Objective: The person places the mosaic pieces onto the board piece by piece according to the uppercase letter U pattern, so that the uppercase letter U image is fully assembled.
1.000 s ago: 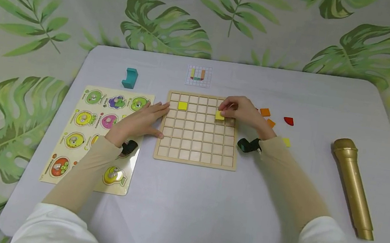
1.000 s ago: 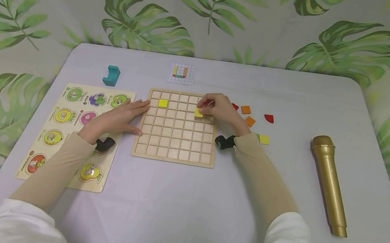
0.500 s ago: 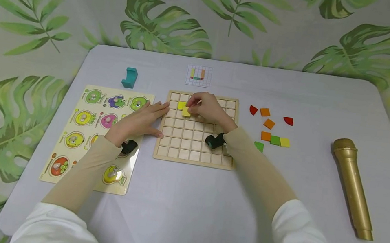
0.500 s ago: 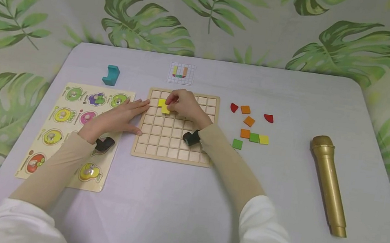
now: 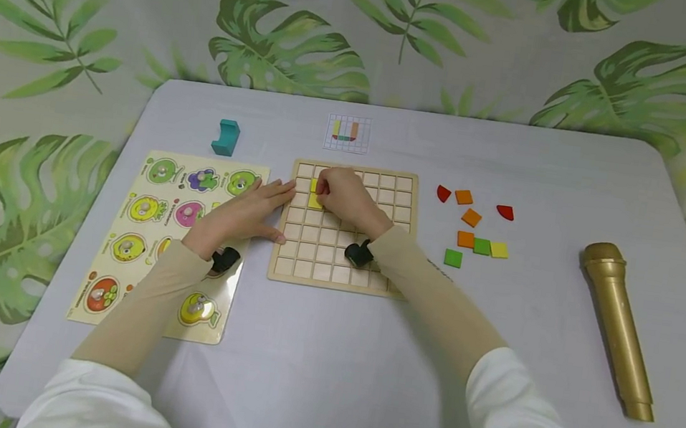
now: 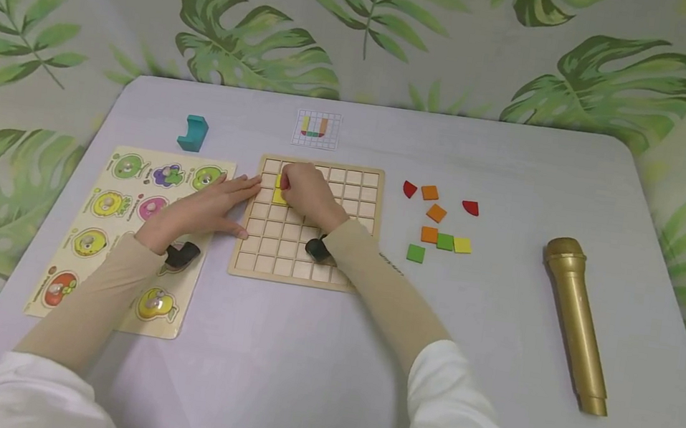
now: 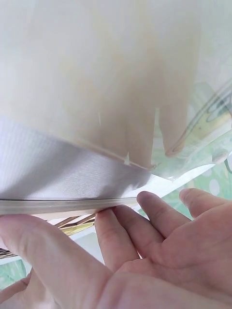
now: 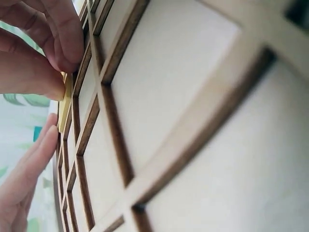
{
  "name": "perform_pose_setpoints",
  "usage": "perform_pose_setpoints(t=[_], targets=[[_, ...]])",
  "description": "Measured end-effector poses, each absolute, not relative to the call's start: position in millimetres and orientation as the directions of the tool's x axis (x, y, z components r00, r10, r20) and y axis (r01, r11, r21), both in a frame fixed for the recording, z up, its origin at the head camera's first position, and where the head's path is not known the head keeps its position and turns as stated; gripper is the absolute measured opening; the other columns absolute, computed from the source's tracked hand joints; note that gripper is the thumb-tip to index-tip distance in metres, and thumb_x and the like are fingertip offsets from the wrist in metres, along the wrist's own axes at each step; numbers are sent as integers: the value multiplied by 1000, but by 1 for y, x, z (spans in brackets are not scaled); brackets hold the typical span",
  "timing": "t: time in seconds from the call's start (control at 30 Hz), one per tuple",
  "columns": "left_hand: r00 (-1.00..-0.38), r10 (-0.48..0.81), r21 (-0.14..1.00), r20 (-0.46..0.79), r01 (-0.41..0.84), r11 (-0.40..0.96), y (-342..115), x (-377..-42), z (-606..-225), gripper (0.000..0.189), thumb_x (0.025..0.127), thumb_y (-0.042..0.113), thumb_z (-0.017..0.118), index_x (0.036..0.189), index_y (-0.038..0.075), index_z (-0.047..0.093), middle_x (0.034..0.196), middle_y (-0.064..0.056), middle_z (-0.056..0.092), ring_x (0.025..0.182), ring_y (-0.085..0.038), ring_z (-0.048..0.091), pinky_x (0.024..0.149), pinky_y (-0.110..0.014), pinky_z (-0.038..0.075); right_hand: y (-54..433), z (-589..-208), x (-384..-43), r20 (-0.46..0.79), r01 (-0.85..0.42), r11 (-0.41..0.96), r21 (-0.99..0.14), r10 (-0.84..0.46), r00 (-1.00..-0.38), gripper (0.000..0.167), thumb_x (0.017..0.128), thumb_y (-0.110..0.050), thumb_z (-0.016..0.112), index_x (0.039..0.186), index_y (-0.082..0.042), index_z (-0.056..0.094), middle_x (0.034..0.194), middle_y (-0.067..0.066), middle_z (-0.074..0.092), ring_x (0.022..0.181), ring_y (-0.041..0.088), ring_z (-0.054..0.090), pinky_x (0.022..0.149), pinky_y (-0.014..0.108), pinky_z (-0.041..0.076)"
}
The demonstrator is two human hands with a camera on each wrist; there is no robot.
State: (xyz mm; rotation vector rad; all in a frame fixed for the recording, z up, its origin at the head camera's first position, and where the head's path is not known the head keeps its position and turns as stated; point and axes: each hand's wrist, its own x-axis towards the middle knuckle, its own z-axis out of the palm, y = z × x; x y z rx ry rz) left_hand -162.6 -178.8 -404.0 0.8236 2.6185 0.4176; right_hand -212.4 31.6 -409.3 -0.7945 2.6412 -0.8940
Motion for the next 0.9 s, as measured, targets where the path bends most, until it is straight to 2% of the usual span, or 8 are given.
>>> perform_pose_setpoints(t=[0.17, 0.37, 0.73, 0.9], targets=[[-765, 595, 390, -246, 484, 784, -180, -162, -404, 91, 82, 37, 73, 148, -4, 26, 156, -17, 17, 143, -37, 12, 116, -49, 0, 33, -411, -212, -49, -428, 662, -615, -574, -817, 4, 89, -2, 64, 88, 1, 66, 81, 8, 62, 71, 18, 53, 64, 26, 45], [-766, 596, 394, -240, 484, 781, -181, -162, -405, 91, 82, 37, 73, 148, -4, 27, 157, -17, 17, 143, -37, 12, 116, -49, 0, 56, -410, -212, -43, -341, 604, -720, -531, -847, 6, 89, -6, 66, 90, 0, 68, 84, 8, 64, 74, 19, 55, 66, 26, 46], [-760, 601, 382, -247, 493, 782, -180, -162, -404, 91, 82, 36, 74, 148, -4, 26, 157, -17, 16, 143, -37, 12, 116, -49, 1, 143, -400, -210, -58, -212, 540, -814, -439, -897, 13, 88, -10, 70, 97, -1, 69, 92, 8, 65, 81, 21, 55, 74, 29, 43], [-759, 603, 382, -245, 496, 779, -180, -162, -405, 91, 81, 36, 74, 148, -4, 26, 157, -17, 16, 142, -37, 13, 116, -49, 0, 188, -399, -204, -78, -160, 502, -850, -419, -905, 18, 88, -9, 69, 102, 3, 66, 93, 13, 64, 80, 25, 59, 72, 28, 50]])
